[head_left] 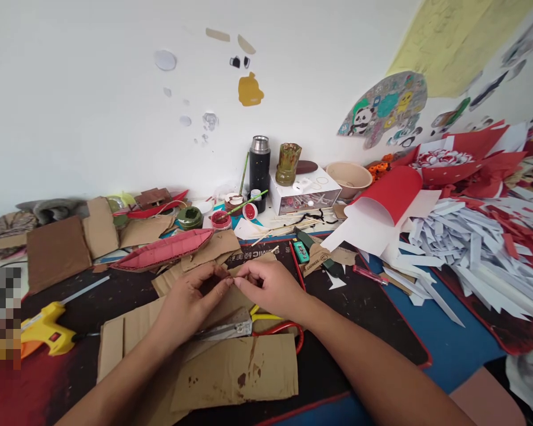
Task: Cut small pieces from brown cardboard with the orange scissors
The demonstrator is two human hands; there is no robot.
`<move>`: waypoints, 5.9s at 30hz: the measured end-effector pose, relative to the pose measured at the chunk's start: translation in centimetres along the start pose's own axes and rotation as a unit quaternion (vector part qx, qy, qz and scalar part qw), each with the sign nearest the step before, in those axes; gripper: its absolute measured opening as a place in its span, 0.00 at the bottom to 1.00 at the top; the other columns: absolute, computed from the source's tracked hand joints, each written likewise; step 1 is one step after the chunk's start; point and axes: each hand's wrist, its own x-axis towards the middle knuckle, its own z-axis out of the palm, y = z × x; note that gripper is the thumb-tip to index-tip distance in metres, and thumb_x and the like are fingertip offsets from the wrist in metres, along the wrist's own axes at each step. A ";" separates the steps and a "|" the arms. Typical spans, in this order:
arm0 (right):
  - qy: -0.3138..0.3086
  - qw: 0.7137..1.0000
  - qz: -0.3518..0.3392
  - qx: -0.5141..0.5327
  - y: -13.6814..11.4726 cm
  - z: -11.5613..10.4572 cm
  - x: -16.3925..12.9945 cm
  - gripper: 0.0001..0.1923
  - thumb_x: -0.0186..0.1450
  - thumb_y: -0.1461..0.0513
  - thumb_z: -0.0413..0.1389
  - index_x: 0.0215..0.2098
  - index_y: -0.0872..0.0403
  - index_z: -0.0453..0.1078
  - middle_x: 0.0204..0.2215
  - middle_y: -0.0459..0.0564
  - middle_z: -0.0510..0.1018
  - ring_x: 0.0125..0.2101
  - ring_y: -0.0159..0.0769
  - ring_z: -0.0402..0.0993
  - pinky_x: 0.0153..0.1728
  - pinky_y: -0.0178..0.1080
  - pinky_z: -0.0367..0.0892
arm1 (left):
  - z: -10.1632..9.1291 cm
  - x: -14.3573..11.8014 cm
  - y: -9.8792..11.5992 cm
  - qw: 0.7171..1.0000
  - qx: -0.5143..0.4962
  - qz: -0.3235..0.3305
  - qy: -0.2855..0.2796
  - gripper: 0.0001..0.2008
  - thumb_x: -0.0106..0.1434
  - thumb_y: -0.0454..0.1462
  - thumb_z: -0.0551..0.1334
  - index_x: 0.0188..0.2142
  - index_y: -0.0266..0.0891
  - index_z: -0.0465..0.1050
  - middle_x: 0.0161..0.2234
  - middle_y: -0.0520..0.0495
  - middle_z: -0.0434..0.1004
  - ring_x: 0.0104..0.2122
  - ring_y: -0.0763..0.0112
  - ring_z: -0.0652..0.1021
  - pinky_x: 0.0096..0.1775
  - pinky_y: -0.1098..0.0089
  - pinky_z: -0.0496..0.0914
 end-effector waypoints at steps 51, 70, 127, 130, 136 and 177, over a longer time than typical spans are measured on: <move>-0.010 0.989 0.058 0.132 -1.0 -0.3 0.0 0.08 0.73 0.57 0.61 0.37 0.53 0.75 0.19 0.37 0.68 0.19 0.28 0.64 0.23 0.32 0.56 | 0.1 0.0 0.1 0.998 -0.054 -0.024 0.019 0.15 0.66 0.52 0.67 0.33 0.45 0.80 0.32 0.49 0.84 0.34 0.60 0.83 0.40 0.65 0.77; 0.007 0.995 0.033 0.098 -0.7 -0.2 0.0 0.10 0.73 0.56 0.61 0.37 0.53 0.75 0.18 0.37 0.67 0.20 0.29 0.63 0.25 0.34 0.55 | 0.1 0.0 -0.1 0.997 -0.054 -0.036 0.034 0.14 0.63 0.52 0.68 0.35 0.46 0.82 0.35 0.48 0.88 0.38 0.57 0.85 0.44 0.62 0.79; 0.024 0.996 0.023 0.080 0.0 0.1 0.2 0.07 0.72 0.59 0.61 0.38 0.54 0.77 0.18 0.37 0.68 0.20 0.29 0.64 0.25 0.34 0.55 | -0.1 0.1 0.4 0.998 -0.030 -0.042 0.020 0.17 0.66 0.54 0.65 0.36 0.45 0.83 0.35 0.48 0.89 0.37 0.57 0.85 0.43 0.63 0.79; 0.022 0.997 0.020 0.076 0.2 0.2 0.3 0.08 0.72 0.58 0.61 0.37 0.54 0.77 0.19 0.37 0.68 0.21 0.30 0.63 0.25 0.35 0.56 | -0.2 0.1 0.4 0.999 -0.018 -0.036 0.012 0.17 0.67 0.54 0.65 0.36 0.45 0.83 0.35 0.48 0.89 0.37 0.57 0.85 0.44 0.62 0.79; 0.027 0.999 0.011 0.046 0.3 0.0 0.2 0.07 0.72 0.58 0.62 0.39 0.54 0.78 0.21 0.38 0.68 0.23 0.30 0.63 0.27 0.35 0.56 | -0.4 0.2 0.2 1.000 -0.003 -0.025 -0.005 0.17 0.68 0.53 0.64 0.39 0.47 0.85 0.41 0.46 0.91 0.42 0.53 0.86 0.48 0.60 0.79; 0.001 0.992 0.059 0.114 -0.3 0.0 0.2 0.08 0.75 0.57 0.61 0.42 0.53 0.78 0.19 0.39 0.71 0.20 0.30 0.66 0.25 0.33 0.59 | -0.3 0.1 0.8 0.999 0.016 -0.032 0.011 0.17 0.66 0.53 0.64 0.33 0.46 0.83 0.34 0.48 0.89 0.36 0.56 0.85 0.40 0.64 0.77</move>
